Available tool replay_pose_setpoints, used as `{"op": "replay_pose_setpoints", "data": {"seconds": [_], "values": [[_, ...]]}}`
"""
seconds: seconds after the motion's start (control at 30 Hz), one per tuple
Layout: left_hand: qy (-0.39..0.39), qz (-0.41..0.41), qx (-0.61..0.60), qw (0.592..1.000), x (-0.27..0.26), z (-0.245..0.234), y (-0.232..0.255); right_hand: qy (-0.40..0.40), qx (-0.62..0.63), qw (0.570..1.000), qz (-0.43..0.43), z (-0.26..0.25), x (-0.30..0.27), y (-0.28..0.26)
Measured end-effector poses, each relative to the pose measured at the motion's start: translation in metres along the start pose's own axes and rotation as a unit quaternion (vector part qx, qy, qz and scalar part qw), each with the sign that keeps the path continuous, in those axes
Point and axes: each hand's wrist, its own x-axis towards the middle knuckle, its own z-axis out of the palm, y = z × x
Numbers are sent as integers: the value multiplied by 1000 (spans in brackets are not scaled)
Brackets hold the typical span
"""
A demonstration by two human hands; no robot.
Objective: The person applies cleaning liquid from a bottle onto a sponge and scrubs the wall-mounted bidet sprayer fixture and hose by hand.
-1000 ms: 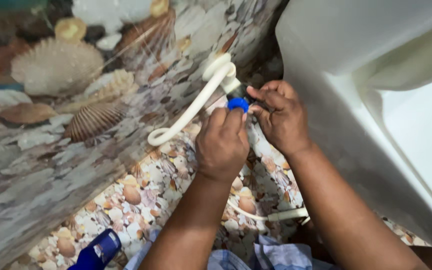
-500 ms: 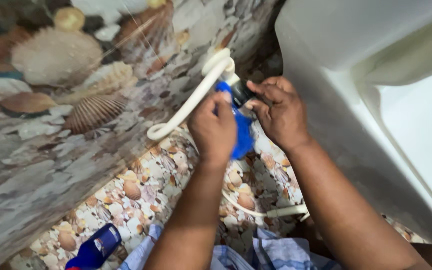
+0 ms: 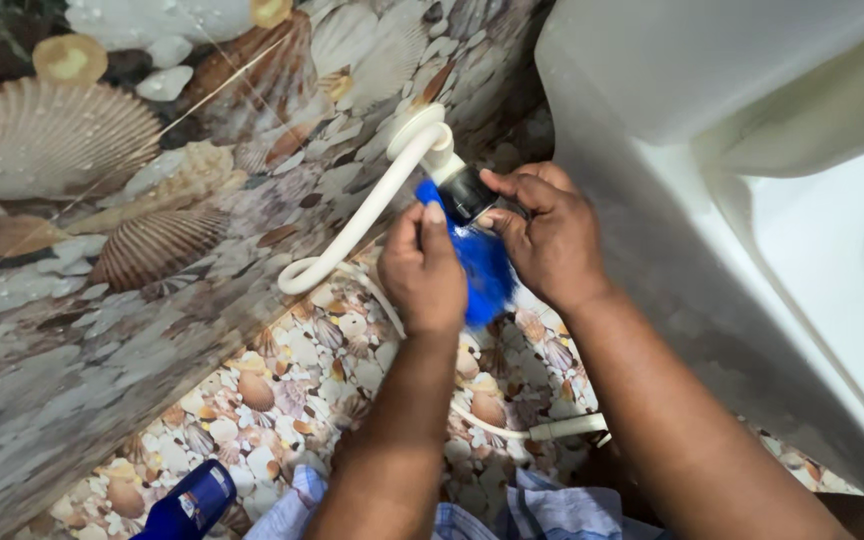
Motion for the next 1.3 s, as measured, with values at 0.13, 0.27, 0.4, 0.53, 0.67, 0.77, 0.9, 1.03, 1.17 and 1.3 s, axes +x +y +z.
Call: {"op": "replay_pose_setpoints", "data": {"seconds": [0.13, 0.27, 0.4, 0.53, 0.67, 0.77, 0.9, 1.03, 1.17, 1.3], "values": [[25, 194, 113, 974, -4, -13, 10, -19, 37, 999, 16, 3, 1, 2], [16, 188, 84, 978, -16, -10, 15, -30, 32, 999, 18, 4, 0, 9], [39, 211, 157, 964, 0, -11, 17, -20, 70, 996, 42, 8, -4, 10], [10, 194, 98, 976, -12, -15, 25, -17, 55, 998, 17, 6, 4, 8], [32, 227, 115, 967, -16, -12, 16, -20, 48, 998, 29, 8, -2, 10], [1, 257, 135, 957, -19, -21, 18, -6, 46, 999, 20, 10, -3, 11], [-38, 334, 155, 929, -18, -22, 35, -22, 48, 999, 11, 6, -4, 14], [-10, 379, 195, 905, 5, -9, 44, -21, 57, 998, 31, 12, -6, 24], [-49, 418, 233, 877, 27, -13, 52, -4, 20, 1000, 23, 8, -2, 14], [-51, 333, 200, 920, -7, -16, 37, -14, 67, 996, 49, 0, -3, 10]]}}
